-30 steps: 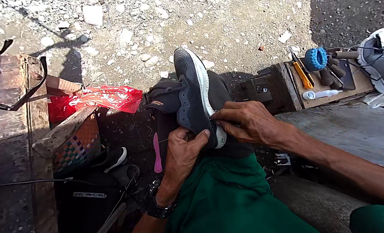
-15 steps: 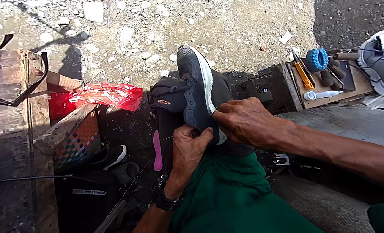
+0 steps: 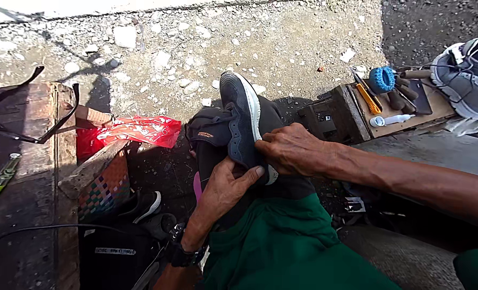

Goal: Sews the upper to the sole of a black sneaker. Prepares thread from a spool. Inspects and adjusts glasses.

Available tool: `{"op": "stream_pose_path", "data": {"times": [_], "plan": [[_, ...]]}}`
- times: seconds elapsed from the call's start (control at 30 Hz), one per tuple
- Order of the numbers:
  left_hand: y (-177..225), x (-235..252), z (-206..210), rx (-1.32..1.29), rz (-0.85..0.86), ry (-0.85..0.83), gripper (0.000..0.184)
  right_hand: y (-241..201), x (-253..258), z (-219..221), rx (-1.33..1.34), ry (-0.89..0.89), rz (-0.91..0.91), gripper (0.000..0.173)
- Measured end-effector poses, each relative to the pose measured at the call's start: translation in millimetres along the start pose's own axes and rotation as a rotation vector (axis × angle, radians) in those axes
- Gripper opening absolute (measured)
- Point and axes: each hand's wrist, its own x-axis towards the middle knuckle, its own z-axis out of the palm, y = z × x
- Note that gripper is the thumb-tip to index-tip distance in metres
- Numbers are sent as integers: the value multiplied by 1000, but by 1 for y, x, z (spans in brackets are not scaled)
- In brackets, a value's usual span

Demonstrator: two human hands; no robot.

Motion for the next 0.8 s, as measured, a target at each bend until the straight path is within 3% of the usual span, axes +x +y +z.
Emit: {"op": "stream_pose_path", "data": {"times": [0.1, 0.2, 0.3, 0.37, 0.4, 0.43, 0.5, 0.6, 0.8], "plan": [[4, -11, -35, 190, 40, -62, 18, 2, -2, -4, -10, 11, 5, 19], [0, -28, -45, 244, 270, 57, 9, 3, -1, -6, 9, 27, -8, 18], [-6, -31, -30, -216, 431, -103, 8, 5, -1, -6, 14, 66, -22, 17], [-16, -27, -20, -594, 421, -256, 12, 7, -2, -5, 6, 95, -30, 17], [-21, -25, -18, -645, 398, -236, 12, 7, -2, -4, 3, 103, -33, 18], [-24, -23, -19, -570, 373, -142, 11, 7, -2, -3, 5, 103, -33, 18], [-24, -18, -17, -156, 333, 97, 10, 7, -1, -2, 8, 110, -33, 17], [-18, -11, 2, 314, 282, 237, 13, 8, -4, 2, -2, 146, -31, 16], [-17, 12, 20, 346, 406, 369, 10, 20, -3, 23, -84, 380, -94, 18]]}}
